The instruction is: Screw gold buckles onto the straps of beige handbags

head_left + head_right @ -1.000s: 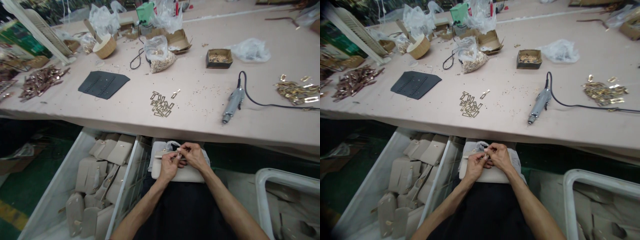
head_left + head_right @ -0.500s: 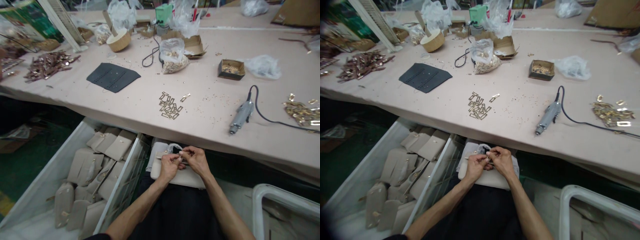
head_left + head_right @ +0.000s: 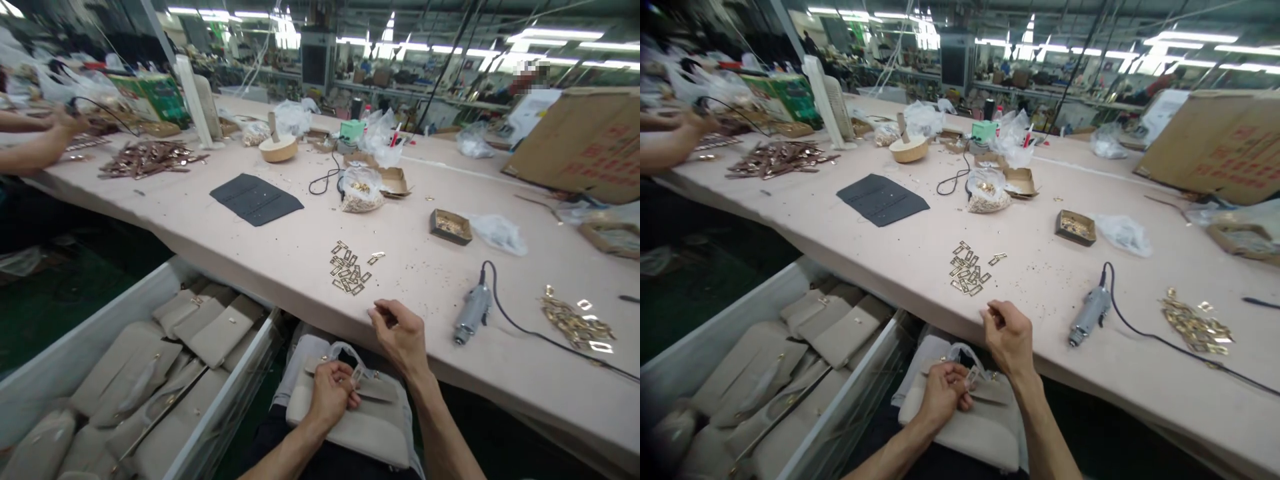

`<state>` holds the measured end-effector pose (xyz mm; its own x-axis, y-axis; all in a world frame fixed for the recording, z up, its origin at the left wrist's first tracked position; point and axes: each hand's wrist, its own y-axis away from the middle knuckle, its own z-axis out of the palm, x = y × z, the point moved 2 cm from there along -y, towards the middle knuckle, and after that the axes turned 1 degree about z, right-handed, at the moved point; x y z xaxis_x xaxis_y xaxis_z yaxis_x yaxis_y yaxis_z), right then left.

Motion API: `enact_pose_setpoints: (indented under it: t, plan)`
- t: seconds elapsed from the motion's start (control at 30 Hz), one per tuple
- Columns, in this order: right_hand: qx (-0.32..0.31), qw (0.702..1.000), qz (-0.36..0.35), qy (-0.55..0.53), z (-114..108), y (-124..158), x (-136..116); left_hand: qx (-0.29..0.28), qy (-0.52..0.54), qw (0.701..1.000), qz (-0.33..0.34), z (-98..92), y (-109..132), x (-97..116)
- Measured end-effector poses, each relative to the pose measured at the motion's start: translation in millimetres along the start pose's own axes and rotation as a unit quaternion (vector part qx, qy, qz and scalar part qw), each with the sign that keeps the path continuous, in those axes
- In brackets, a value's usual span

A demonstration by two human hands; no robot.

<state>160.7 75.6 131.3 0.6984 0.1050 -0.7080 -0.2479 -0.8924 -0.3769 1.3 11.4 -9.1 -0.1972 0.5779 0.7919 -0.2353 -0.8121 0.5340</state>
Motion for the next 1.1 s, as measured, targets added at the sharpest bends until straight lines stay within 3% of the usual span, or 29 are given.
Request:
enact_pose_setpoints:
  t: [0.17, 0.37, 0.47, 0.53, 0.63, 0.7, 0.8, 1.1]
  plan:
    - [-0.017, 0.993, -0.023, 0.117, 31, -41, 18, 0.006, 0.005, 1.000, -0.004, -1.9, 2, 3]
    - [-0.051, 0.985, 0.062, 0.154, 53, -56, 24, 0.009, 0.010, 1.000, -0.014, -3.4, 0, 4]
    - [-0.053, 0.988, 0.104, 0.097, 53, -57, 24, 0.005, 0.011, 1.000, -0.008, -2.9, -4, 1]
    - [-0.042, 0.994, 0.096, 0.028, 50, -53, 23, 0.005, 0.013, 1.000, -0.009, -2.9, -6, -1]
    - [-0.027, 1.000, 0.014, -0.005, 42, -41, 18, -0.002, 0.013, 1.000, -0.013, -3.0, -6, -2]
    - [-0.045, 0.998, -0.044, 0.029, 38, -31, 13, -0.005, 0.009, 1.000, -0.013, -3.1, -5, -1]
    - [-0.086, 0.991, -0.074, 0.068, 34, -21, 8, 0.001, 0.004, 1.000, -0.011, -3.2, -6, 0]
    - [-0.120, 0.992, 0.002, 0.049, 39, -32, 25, 0.000, 0.006, 1.000, -0.008, -3.9, -8, -1]
